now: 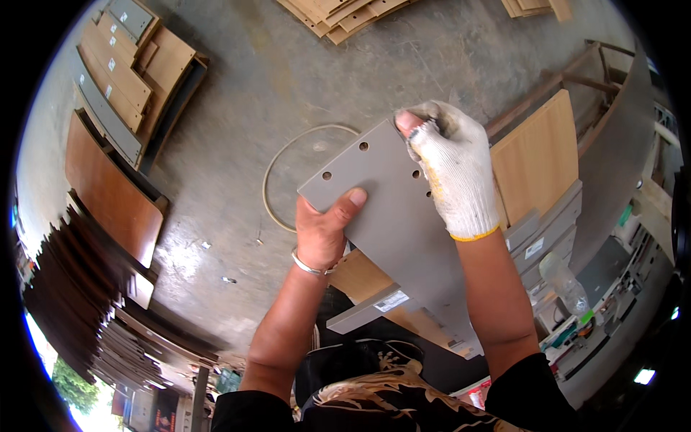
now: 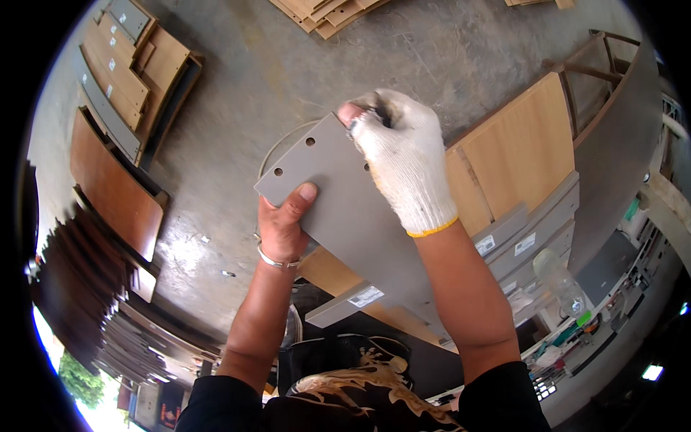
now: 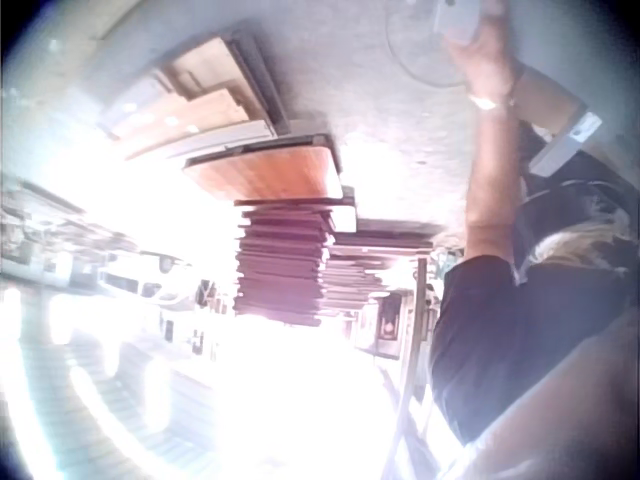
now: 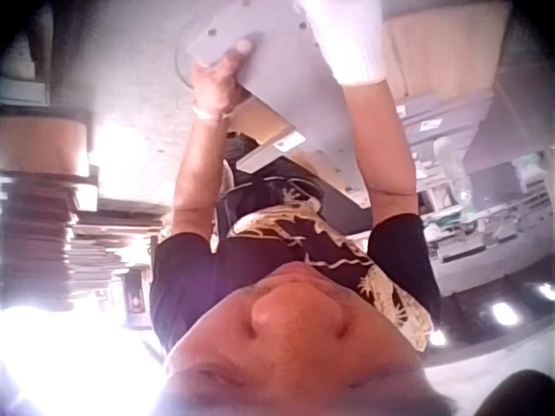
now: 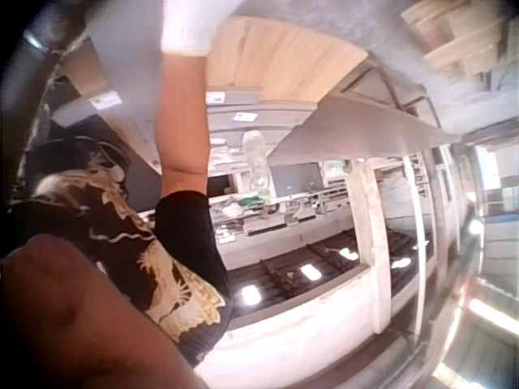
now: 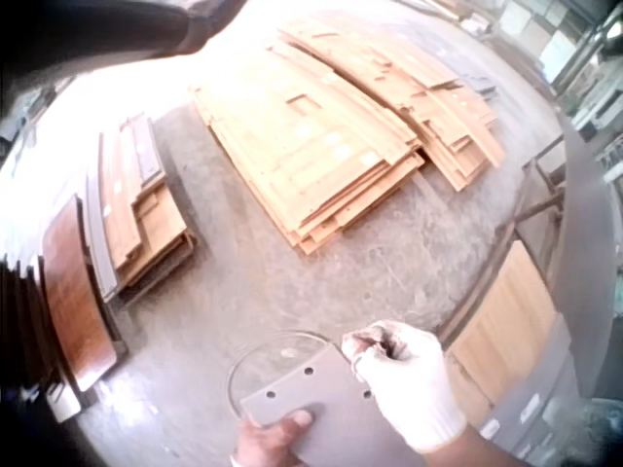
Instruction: The person wipes the surface of several grey metal parts with a white cloth. They repeatedly pick up a plastic bottle, pour liquid onto the cloth, and wipe each part individually before placing it back on the workbench.
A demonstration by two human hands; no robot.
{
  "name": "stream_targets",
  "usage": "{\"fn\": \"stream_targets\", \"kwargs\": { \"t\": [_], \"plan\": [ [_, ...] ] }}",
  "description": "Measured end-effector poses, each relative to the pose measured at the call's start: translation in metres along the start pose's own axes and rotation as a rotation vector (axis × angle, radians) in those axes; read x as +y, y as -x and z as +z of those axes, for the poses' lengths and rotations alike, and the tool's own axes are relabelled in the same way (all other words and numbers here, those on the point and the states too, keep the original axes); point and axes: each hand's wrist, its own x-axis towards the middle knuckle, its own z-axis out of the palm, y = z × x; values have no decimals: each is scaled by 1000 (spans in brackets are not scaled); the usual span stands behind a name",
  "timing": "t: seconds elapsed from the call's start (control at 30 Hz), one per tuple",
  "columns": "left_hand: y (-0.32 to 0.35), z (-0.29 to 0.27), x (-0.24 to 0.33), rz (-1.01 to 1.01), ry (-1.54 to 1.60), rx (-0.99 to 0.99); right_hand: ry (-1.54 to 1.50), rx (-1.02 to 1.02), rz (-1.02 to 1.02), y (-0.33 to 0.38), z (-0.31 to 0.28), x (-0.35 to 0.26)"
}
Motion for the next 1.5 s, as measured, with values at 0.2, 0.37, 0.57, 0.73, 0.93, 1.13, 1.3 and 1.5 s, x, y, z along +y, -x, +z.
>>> {"fn": "stream_targets", "kwargs": {
  "t": [0.2, 0.37, 0.57, 0.73, 0.93, 1.13, 1.3, 1.5],
  "plan": [
    [-1, -2, 23, 476, -715, 132, -376, 210, -44, 23, -23, 41],
    [-25, 32, 68, 552, -1195, -17, -279, 157, -243, 49, -37, 58],
    [-53, 73, 85, 141, -1162, -54, -319, 134, -174, 80, -69, 77],
    [-63, 69, 83, 102, -1091, -42, -355, 184, -114, 103, -97, 103],
    [-70, 58, 82, 101, -1010, 89, -435, 285, -94, 130, -129, 120],
    [-60, 55, 78, 165, -745, 76, -495, 363, -70, 162, -146, 130],
    [-45, 60, 66, 329, -1124, 61, -604, 446, -41, 206, -145, 132],
    [-66, 61, 72, 367, -1177, 161, -594, 486, 42, 268, -139, 147]
  ]
}}
